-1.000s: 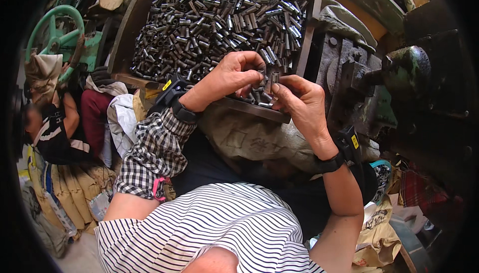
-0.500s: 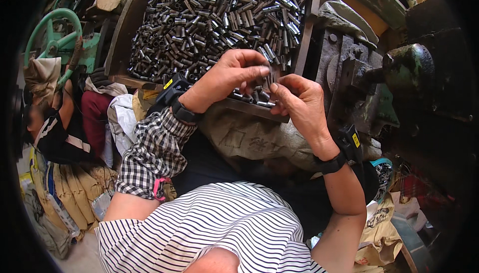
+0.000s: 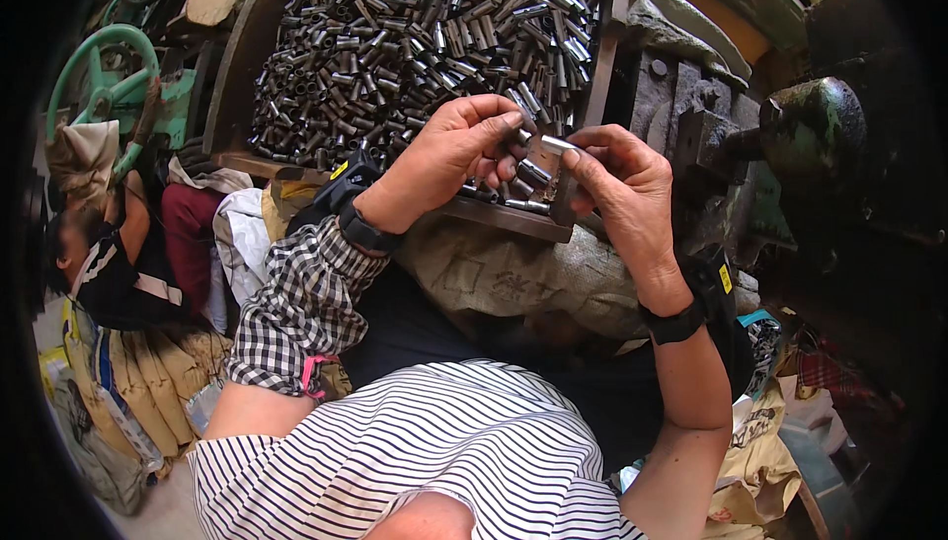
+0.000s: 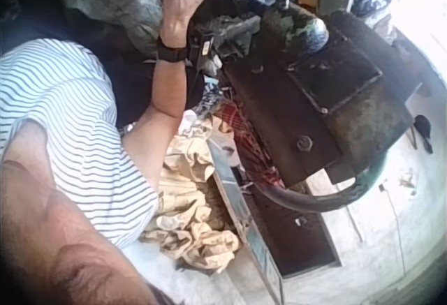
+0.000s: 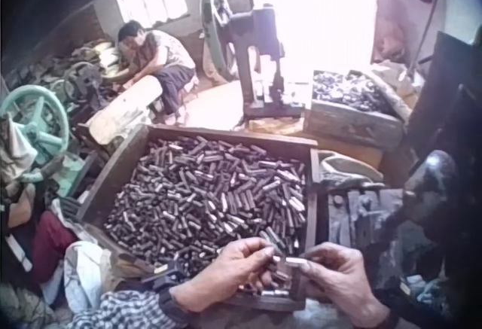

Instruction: Inserting small metal cylinders into a press machine for industrial processing.

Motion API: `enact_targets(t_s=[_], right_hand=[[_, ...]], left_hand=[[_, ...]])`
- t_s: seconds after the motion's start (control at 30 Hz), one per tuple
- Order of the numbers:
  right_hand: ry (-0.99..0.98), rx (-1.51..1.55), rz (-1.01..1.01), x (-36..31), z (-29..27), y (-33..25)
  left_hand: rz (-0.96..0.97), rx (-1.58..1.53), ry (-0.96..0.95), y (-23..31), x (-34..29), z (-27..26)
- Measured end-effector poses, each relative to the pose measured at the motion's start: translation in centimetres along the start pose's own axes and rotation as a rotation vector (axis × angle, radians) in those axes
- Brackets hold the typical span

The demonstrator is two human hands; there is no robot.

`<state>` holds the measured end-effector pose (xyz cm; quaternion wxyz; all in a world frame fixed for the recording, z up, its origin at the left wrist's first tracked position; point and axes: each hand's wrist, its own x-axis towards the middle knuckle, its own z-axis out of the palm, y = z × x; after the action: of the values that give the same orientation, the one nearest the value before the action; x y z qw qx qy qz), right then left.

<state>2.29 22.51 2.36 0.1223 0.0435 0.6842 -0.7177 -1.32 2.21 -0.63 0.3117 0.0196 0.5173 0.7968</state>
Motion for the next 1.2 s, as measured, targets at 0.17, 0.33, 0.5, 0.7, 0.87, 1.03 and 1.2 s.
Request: enact_targets(t_s=[0.17,0.33,0.5,0.7,0.87,1.03,1.2], right_hand=[[0.055,0.174,0.014,0.0,0.0,0.8],[0.056,0.222,0.012,0.3,0.0,1.4],[-0.017,0.231,0.030,0.2,-0.6,1.8],[-0.164,-0.022,0.013,0.3,-0.9,0.2],[-0.205,0.016,0.103,-0.2,-0.8,-1.2],[-0.210,0.294,0.169,0.1,-1.4,-0.6],[-0.073,0.119,-0.028,0.3,-0.7,0.4]], left_hand=[[0.010,-0.041,-0.011,-0.1,-0.2,0.7],[0.022,-0.036,-0.029,-0.3,-0.2,0.4],[0.038,-0.032,-0.023,-0.5,-0.1,0.6],[0.041,0.025,-0.059,-0.4,-0.2,0.7],[0.055,0.016,-0.025,-0.5,-0.1,0.8],[0.023,0.052,-0.009,-0.5,-0.3,1.0],[0.035,0.075,0.003,-0.6,-0.3,1.2]])
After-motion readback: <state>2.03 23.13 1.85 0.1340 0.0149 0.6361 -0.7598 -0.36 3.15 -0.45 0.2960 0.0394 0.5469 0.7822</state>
